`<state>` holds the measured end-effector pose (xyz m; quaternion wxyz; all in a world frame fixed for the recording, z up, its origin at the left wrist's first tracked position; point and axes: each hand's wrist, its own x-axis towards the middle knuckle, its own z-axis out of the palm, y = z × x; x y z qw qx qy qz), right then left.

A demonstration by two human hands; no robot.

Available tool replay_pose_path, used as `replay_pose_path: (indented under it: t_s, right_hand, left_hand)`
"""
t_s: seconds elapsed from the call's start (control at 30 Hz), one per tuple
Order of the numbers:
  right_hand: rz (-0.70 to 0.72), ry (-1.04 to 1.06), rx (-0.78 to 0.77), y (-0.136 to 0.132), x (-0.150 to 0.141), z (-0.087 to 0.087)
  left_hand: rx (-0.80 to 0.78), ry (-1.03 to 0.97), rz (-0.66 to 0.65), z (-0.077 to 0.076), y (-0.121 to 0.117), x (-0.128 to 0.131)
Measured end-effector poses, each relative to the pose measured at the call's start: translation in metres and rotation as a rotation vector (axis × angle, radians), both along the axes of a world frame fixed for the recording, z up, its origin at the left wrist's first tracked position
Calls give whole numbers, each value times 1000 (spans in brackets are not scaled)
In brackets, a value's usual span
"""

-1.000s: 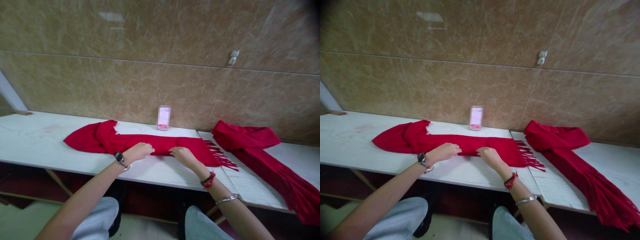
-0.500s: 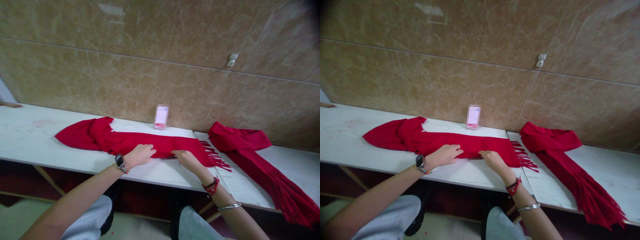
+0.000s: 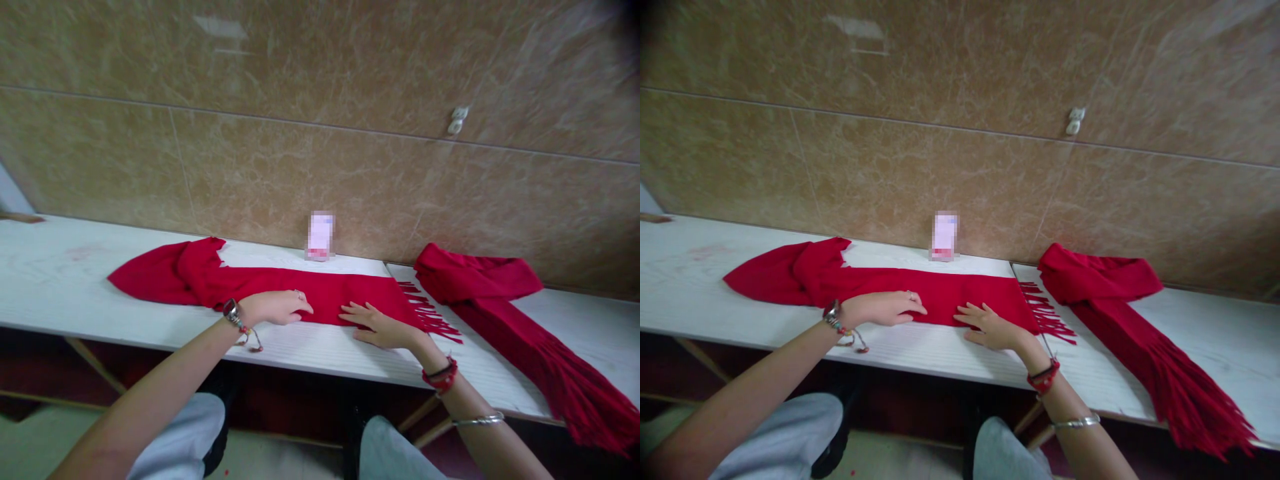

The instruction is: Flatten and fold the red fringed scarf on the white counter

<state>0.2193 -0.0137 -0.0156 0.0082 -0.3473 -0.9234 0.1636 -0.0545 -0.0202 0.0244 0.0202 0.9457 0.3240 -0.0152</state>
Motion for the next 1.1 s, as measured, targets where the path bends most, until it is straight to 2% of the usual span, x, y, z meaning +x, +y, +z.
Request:
replay_pose_path:
  t_s: [0.1,0.17,0.27,0.33,0.5,0.6,0.73,0.83,0.97,1.1]
  right_hand:
    - [-58,58,15,4,-5,5]
    - [-169,102,113,9,-10,5]
    - [-344,74,253,18,-18,-1]
    - [-392,-25,250,21,-21,-9]
    - [-366,-210,182,21,-22,-19]
    - [-376,-257,122,19,-22,-11]
    - [-402,-244,8,25,-24,6]
    - [-504,-151,90,38,-28,12]
    - [-656,-93,204,63,-34,2]
    - [-650,-152,115,77,-35,-16]
  left_hand:
    - [100,-82,152,-8,9,7]
    - [132,-87,277,-20,16,12]
    - [-7,-23,406,-36,22,17]
    - [-115,12,456,-40,24,18]
    - [-217,43,445,-32,22,12]
    - [-245,48,457,-26,25,10]
    - [-134,-27,558,-31,39,8]
    - [-101,-88,561,-39,51,8]
    - [-172,-108,554,-46,60,10]
    - [-257,-96,595,-47,64,7]
